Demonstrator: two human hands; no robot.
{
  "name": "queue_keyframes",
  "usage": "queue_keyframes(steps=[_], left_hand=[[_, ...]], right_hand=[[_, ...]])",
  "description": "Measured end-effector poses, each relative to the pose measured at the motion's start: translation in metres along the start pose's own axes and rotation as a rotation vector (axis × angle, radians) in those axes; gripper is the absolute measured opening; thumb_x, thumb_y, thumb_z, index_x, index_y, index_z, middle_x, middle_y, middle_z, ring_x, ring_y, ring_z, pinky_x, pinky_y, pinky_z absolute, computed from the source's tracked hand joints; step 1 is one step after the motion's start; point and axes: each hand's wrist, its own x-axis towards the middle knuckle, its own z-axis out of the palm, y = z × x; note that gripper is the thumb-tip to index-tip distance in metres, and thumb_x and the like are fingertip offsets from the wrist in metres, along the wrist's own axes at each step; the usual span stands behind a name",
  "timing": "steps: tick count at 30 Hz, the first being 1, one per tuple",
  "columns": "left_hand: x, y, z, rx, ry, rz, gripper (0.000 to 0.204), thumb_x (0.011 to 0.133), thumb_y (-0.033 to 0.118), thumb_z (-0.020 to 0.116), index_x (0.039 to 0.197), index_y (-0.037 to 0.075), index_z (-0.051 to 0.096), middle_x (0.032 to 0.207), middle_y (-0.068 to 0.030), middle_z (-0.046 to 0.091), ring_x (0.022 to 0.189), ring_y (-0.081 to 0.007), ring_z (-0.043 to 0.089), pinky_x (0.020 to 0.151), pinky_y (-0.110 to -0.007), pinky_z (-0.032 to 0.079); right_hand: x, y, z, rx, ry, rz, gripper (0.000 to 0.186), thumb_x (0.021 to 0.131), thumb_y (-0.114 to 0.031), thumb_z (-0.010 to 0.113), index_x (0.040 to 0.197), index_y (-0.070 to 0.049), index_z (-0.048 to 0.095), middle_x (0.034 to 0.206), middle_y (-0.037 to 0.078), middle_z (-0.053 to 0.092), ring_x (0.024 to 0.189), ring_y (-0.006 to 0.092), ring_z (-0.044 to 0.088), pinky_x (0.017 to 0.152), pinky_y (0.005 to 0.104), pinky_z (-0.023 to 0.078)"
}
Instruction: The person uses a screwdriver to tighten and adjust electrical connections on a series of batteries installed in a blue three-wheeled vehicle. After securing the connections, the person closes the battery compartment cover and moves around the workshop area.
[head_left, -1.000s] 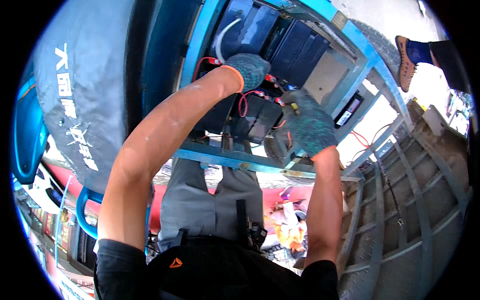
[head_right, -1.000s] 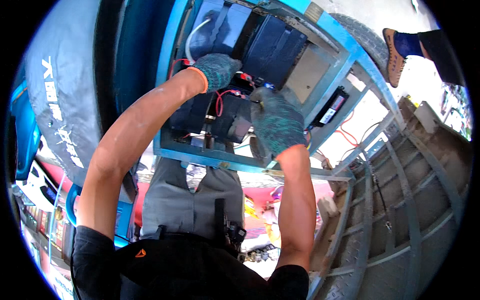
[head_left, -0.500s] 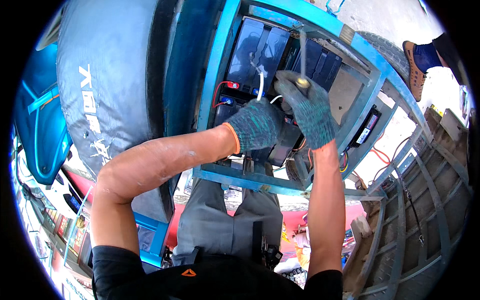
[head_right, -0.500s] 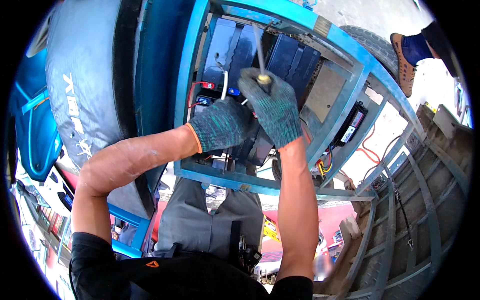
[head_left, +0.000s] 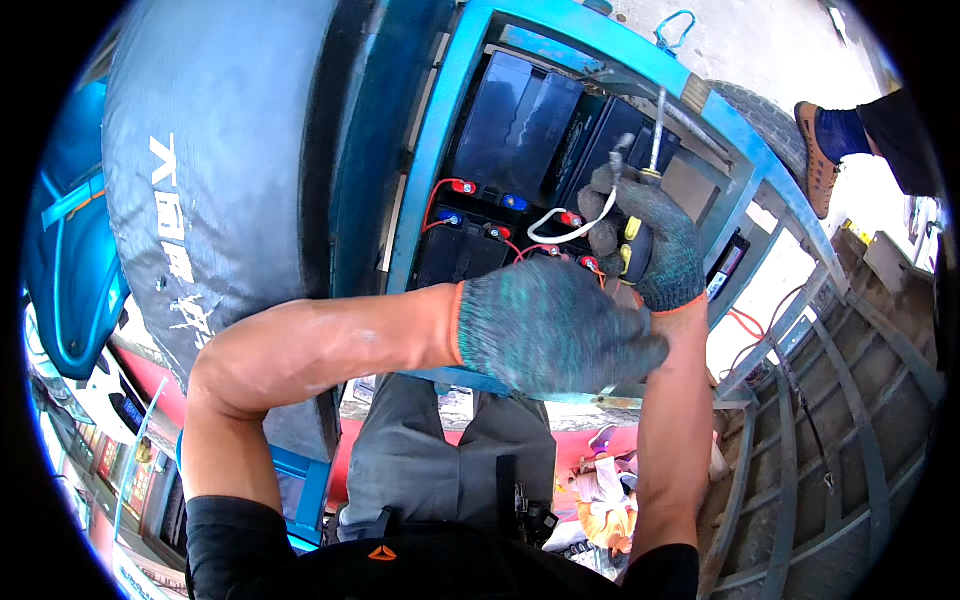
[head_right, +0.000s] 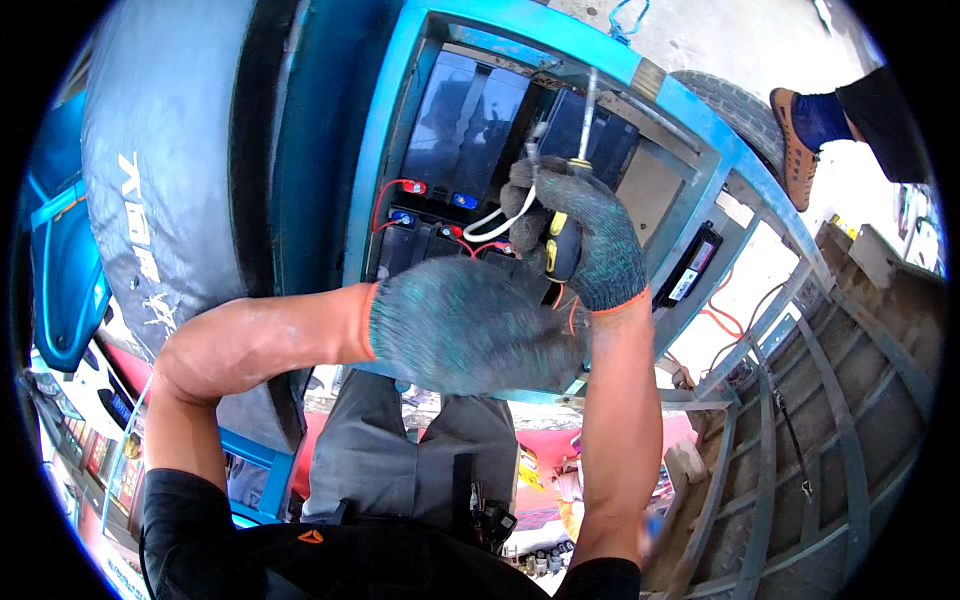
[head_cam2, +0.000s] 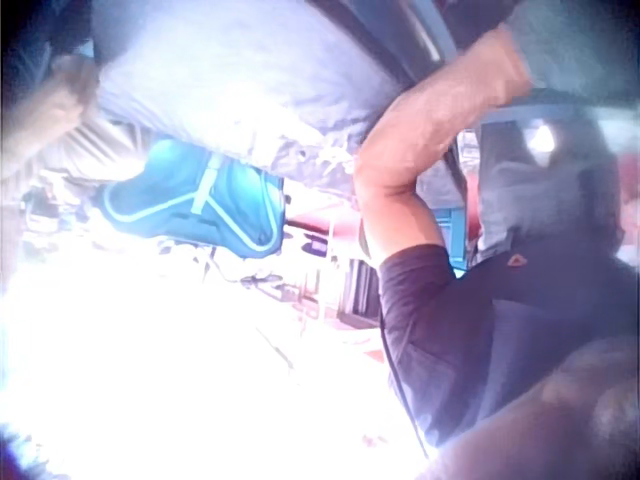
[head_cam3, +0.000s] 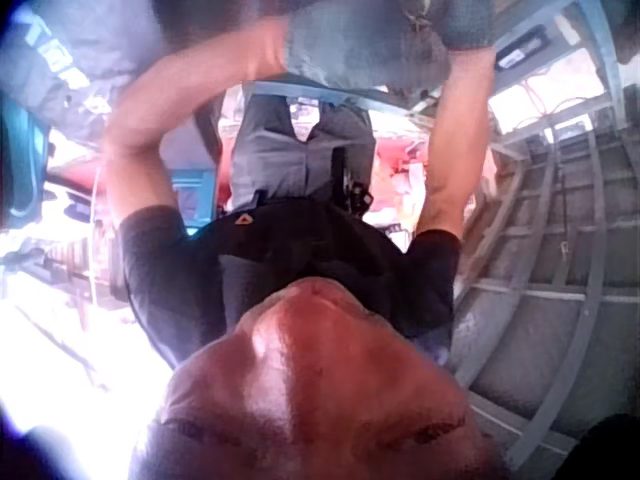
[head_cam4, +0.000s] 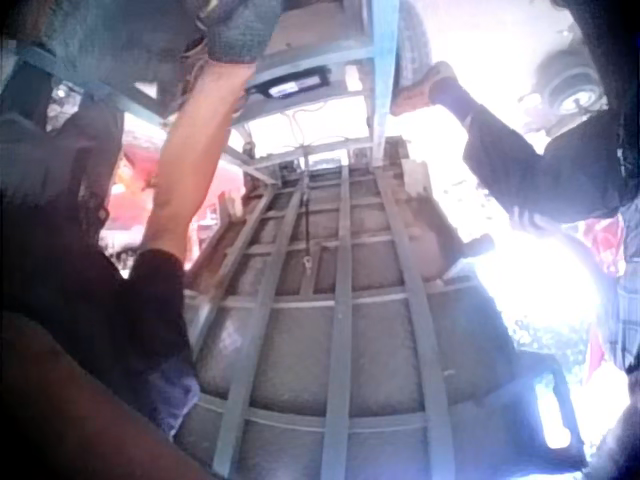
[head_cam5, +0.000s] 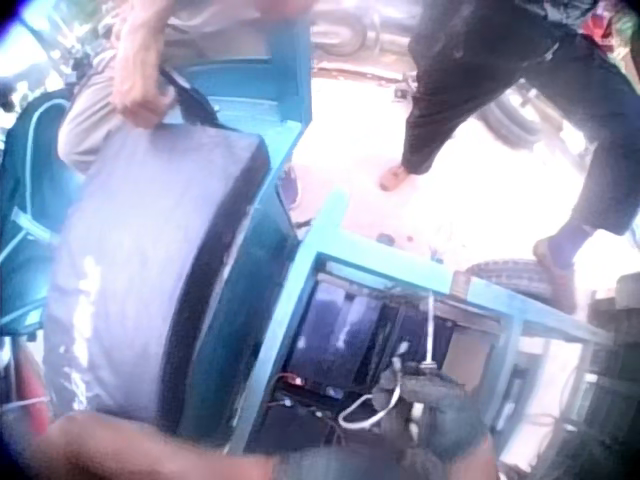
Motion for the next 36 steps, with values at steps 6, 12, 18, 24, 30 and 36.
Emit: queue_keyframes(steps=[6, 12, 18, 24, 30, 36], left_hand=[[-0.003, -0.035, -0.046, -0.872, 0.551, -1.156, 0.037, 0.105, 0.033, 0.06, 0.122, 0.0, 0.065, 0.107, -0.0111, 0.071, 0.087, -0.0176, 0.071, 0.071, -0.032, 0.059], [-0.019, -0.064, -0.02, -1.055, 0.6, -0.958, 0.023, 0.103, 0.007, 0.048, 0.121, 0.0, 0.061, 0.114, -0.0162, 0.069, 0.095, -0.0246, 0.073, 0.083, -0.037, 0.062], [-0.006, -0.057, -0.018, -0.985, 0.568, -0.987, 0.027, 0.106, 0.01, 0.058, 0.13, -0.001, 0.059, 0.122, -0.0185, 0.07, 0.102, -0.0261, 0.075, 0.085, -0.036, 0.065], [0.002, -0.05, -0.024, -0.824, 0.404, -1.088, 0.033, 0.1, 0.012, 0.07, 0.129, 0.0, 0.066, 0.107, -0.0142, 0.077, 0.094, -0.02, 0.076, 0.079, -0.031, 0.065], [-0.005, -0.059, -0.016, -0.406, 0.327, -0.876, 0.028, 0.096, 0.012, 0.074, 0.123, 0.005, 0.073, 0.109, -0.0084, 0.078, 0.096, -0.0162, 0.075, 0.085, -0.029, 0.063], [-0.005, -0.062, -0.009, -0.491, 0.346, -0.892, 0.024, 0.095, 0.008, 0.074, 0.119, 0.006, 0.076, 0.115, -0.0099, 0.076, 0.106, -0.0171, 0.073, 0.094, -0.032, 0.061]], right_hand=[[-0.014, 0.024, -0.011, 0.117, -0.012, -0.058, 0.026, 0.098, -0.021, 0.068, 0.115, -0.002, 0.068, 0.094, 0.015, 0.076, 0.063, 0.0197, 0.072, 0.047, 0.0299, 0.055], [-0.009, 0.03, 0.008, -0.228, 0.13, -0.342, 0.021, 0.097, -0.013, 0.072, 0.113, -0.001, 0.067, 0.089, 0.009, 0.074, 0.065, 0.012, 0.069, 0.053, 0.0241, 0.055], [0.0, 0.034, 0.003, -0.506, 0.271, -0.556, 0.019, 0.095, -0.012, 0.074, 0.109, -0.001, 0.068, 0.084, 0.003, 0.07, 0.069, 0.0073, 0.064, 0.06, 0.0249, 0.054], [0.005, 0.037, 0.0, -0.576, 0.293, -0.591, 0.02, 0.094, -0.014, 0.075, 0.108, -0.001, 0.069, 0.084, 0.005, 0.07, 0.071, 0.0094, 0.064, 0.065, 0.0289, 0.054], [0.008, 0.042, 0.002, -0.55, 0.245, -0.59, 0.02, 0.095, -0.015, 0.075, 0.108, -0.001, 0.07, 0.087, 0.009, 0.073, 0.076, 0.0123, 0.067, 0.068, 0.0309, 0.055], [0.009, 0.043, 0.003, -0.588, 0.262, -0.584, 0.019, 0.094, -0.014, 0.074, 0.107, -0.001, 0.07, 0.088, 0.01, 0.074, 0.08, 0.0144, 0.07, 0.073, 0.032, 0.056]])
